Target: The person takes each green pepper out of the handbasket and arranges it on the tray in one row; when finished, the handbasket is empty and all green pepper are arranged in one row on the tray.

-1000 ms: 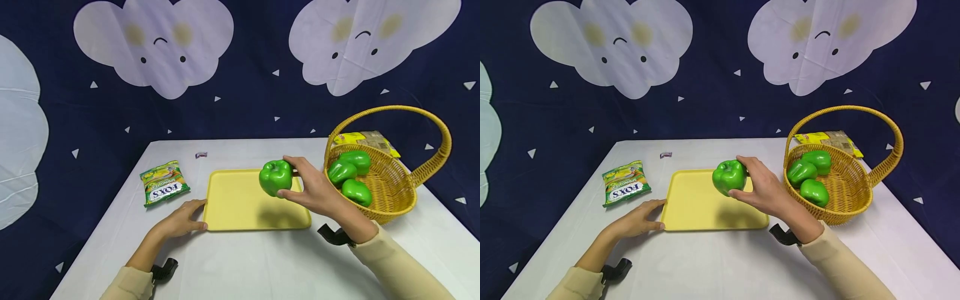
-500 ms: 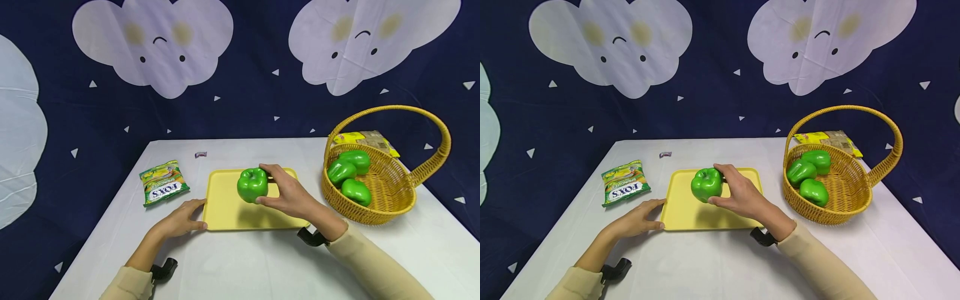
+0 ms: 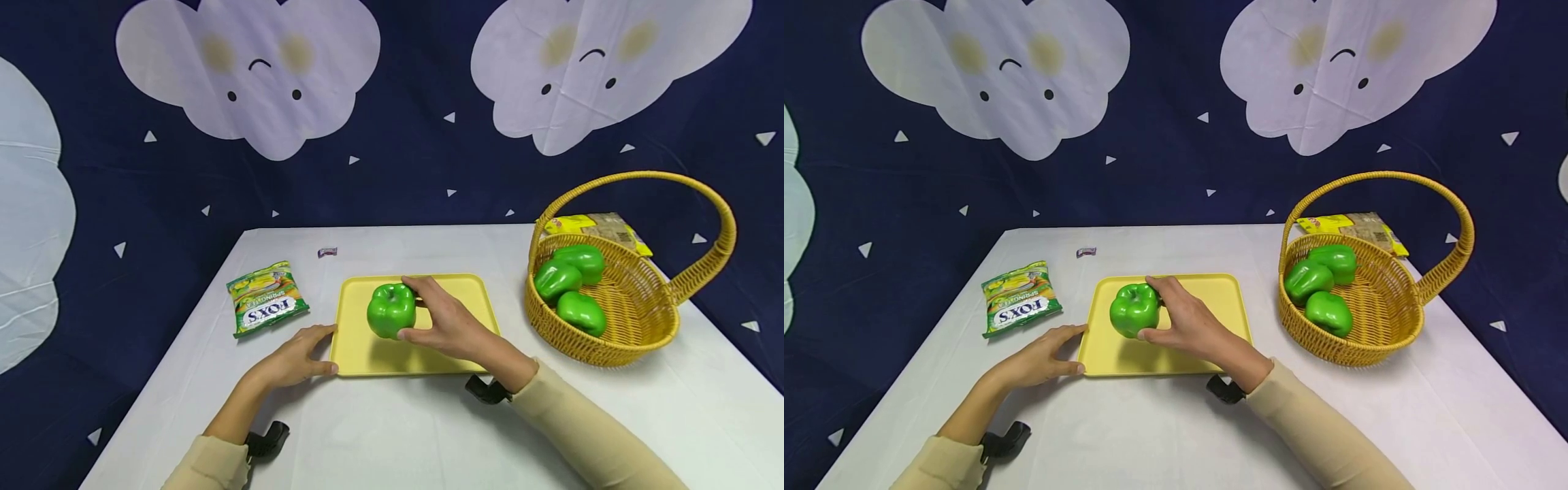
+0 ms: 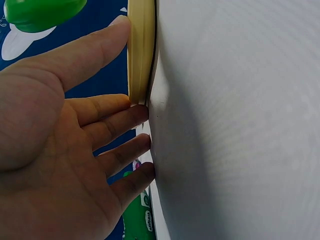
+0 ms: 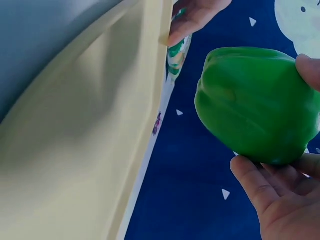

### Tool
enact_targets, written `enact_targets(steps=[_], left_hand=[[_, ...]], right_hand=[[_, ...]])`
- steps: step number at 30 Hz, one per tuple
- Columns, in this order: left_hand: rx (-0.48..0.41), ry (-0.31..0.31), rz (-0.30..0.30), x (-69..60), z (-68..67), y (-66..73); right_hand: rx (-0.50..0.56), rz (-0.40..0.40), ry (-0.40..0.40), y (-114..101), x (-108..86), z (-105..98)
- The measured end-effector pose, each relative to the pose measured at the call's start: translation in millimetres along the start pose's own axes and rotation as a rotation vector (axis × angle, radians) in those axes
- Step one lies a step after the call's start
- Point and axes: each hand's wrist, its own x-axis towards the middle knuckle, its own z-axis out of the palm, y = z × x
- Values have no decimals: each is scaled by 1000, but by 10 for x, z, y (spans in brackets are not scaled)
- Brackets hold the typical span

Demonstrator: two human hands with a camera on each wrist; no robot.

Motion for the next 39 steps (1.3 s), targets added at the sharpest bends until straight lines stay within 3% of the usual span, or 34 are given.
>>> enact_targets(steps=[12, 39], left_hand=[[11, 3, 16, -15, -5, -4], [0, -6, 6, 11, 5, -29]], right_hand=[[28, 23, -61, 11, 76, 163], [-26, 128, -162, -22, 249, 473]])
